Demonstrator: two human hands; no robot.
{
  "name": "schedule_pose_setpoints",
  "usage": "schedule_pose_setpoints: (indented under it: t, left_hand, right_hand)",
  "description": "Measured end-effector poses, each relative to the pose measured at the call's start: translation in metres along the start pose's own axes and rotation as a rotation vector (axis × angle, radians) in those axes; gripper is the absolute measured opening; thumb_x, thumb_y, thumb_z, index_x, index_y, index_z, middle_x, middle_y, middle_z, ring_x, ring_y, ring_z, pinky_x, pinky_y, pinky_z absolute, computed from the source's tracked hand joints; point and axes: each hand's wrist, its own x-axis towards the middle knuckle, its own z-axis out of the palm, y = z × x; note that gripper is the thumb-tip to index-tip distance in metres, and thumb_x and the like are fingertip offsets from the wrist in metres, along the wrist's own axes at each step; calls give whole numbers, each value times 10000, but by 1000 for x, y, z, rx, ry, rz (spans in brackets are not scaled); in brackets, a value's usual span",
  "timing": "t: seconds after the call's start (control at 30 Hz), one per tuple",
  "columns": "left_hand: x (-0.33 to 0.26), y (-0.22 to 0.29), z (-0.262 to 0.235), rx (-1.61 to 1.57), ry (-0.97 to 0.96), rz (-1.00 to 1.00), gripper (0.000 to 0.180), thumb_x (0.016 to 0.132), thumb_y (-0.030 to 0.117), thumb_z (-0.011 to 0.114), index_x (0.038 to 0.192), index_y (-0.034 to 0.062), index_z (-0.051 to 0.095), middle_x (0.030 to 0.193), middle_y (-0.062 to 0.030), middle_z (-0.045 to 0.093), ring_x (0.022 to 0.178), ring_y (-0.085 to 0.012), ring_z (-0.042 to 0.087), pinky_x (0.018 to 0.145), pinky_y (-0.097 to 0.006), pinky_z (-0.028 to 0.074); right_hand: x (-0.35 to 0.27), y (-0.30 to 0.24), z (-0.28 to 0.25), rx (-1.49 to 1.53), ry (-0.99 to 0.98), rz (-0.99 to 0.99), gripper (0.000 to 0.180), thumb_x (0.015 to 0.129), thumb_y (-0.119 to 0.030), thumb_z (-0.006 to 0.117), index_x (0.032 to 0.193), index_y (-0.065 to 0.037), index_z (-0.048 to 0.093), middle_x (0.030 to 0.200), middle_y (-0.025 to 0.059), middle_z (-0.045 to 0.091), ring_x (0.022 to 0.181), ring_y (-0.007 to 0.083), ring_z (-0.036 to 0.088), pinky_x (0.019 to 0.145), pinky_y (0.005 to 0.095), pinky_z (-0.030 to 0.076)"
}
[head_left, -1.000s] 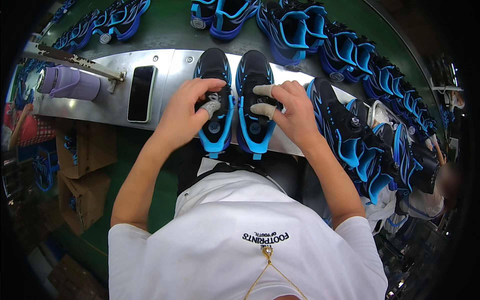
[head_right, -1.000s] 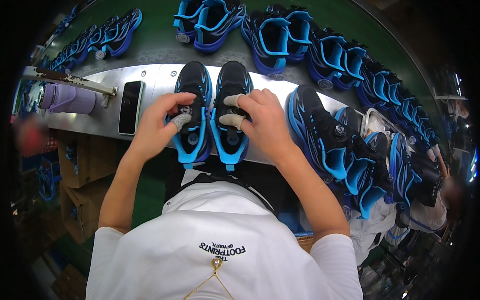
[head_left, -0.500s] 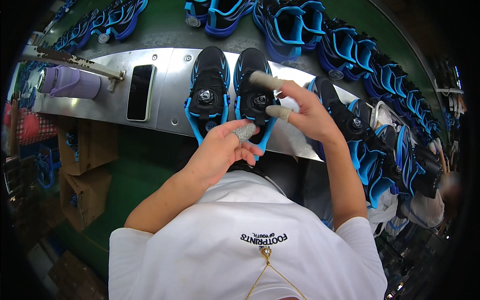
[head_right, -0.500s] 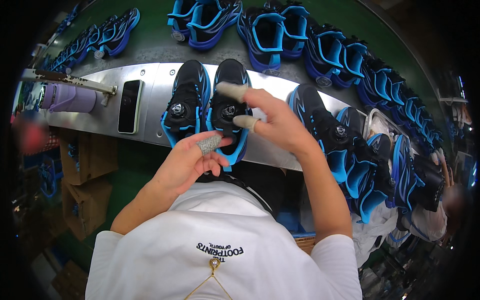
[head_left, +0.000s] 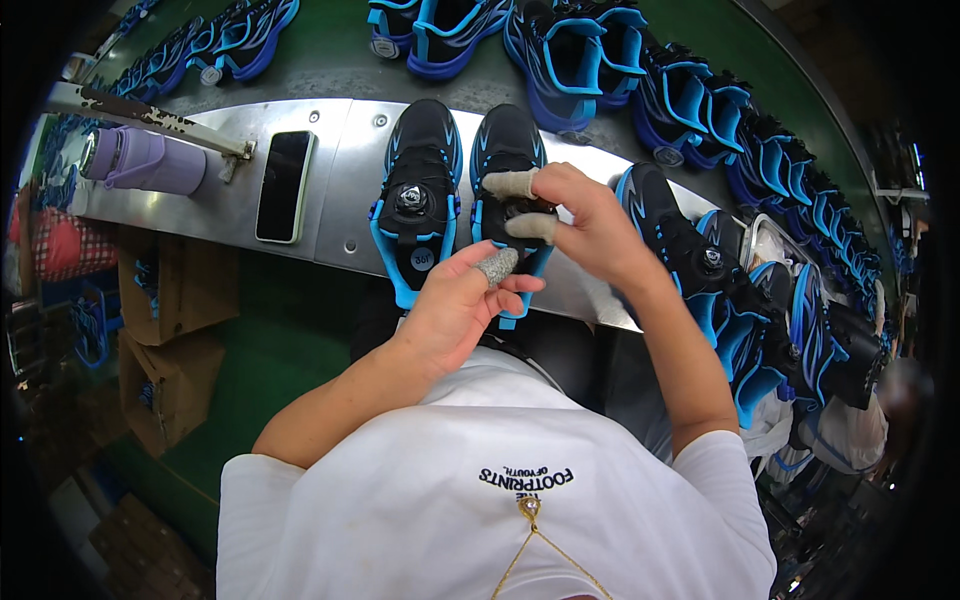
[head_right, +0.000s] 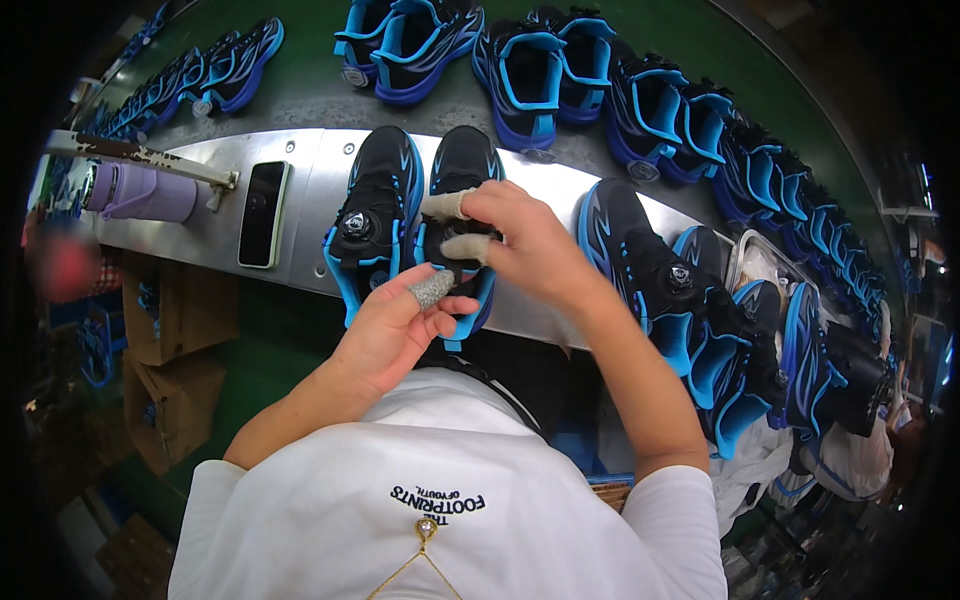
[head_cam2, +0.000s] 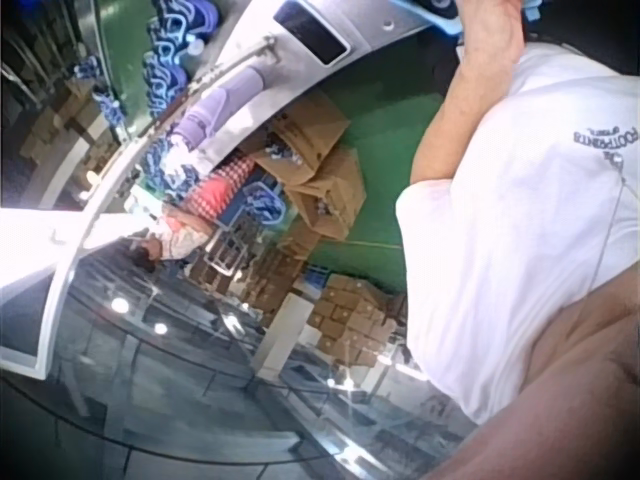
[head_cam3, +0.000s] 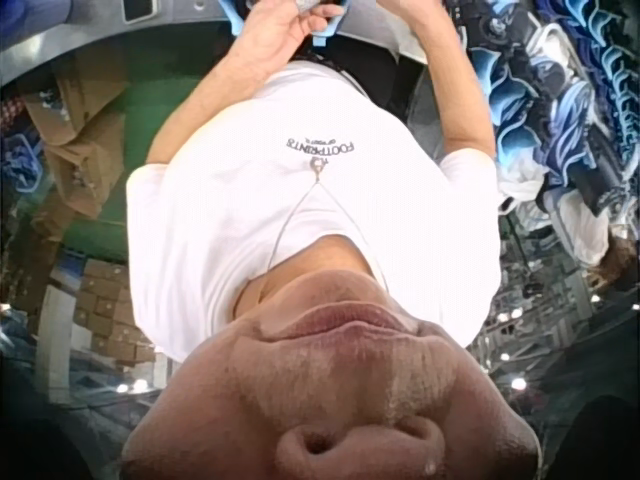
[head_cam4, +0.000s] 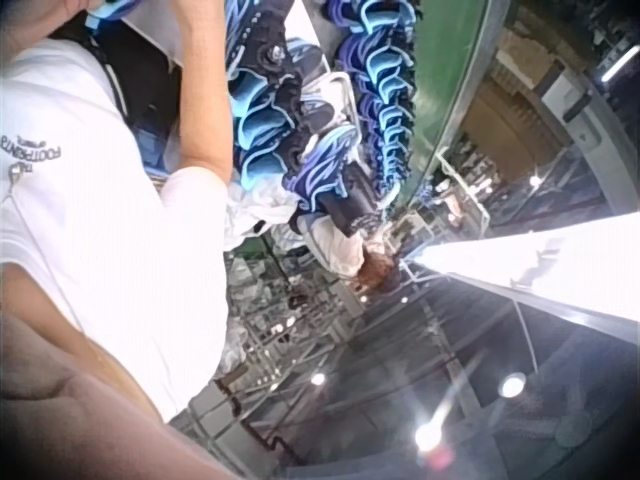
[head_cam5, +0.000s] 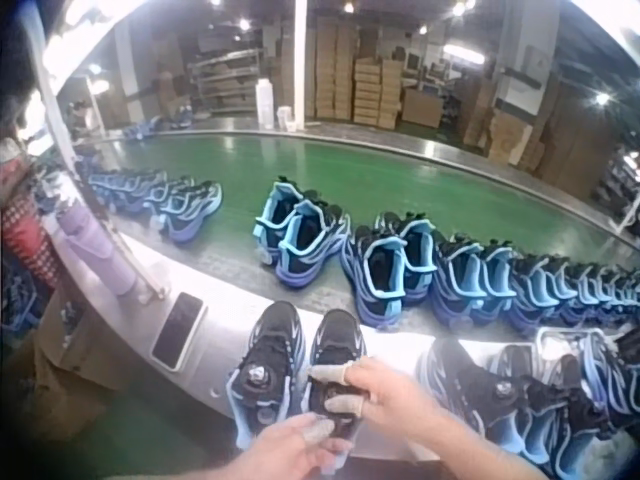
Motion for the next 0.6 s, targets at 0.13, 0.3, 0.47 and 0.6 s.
schedule_pose_setpoints:
  t: [0.13, 0.3, 0.47, 0.6]
  left_hand:
    - [-3, -1, 5, 29, 12, 24, 248, 988, 61, 468, 1210, -30, 527, 1127, -128, 597, 993, -215, 646, 717, -276, 529]
    - [-2, 0, 12, 43, -4, 1, 247, 990, 46, 448, 1214, -24, 527, 1116, -111, 587, 991, -209, 646, 716, -271, 531]
    - [0, -7, 8, 7, 4, 33, 251, 995, 61, 464, 1228, -18, 515, 1108, -119, 601, 998, -212, 652, 665, -254, 536]
    - [0, -7, 10, -6, -6, 19, 246, 997, 69, 471, 1220, -24, 515, 1109, -123, 599, 992, -214, 655, 663, -258, 538]
  right_hand:
    - [3, -9, 5, -430, 45, 44, 524, 778, -92, 711, 1296, -107, 631, 1120, 46, 674, 972, 157, 552, 810, 322, 453]
    - [0, -13, -2, 43, 20, 127, 456, 762, -92, 724, 1215, -127, 687, 931, 45, 632, 917, 160, 558, 799, 292, 462]
    - [-4, -14, 7, -260, 105, 113, 440, 760, -79, 721, 1197, -111, 692, 941, 58, 626, 875, 160, 564, 776, 287, 471]
    - [-1, -13, -2, 186, 51, 73, 403, 757, -71, 717, 1159, -98, 705, 936, 60, 617, 853, 172, 555, 769, 287, 469]
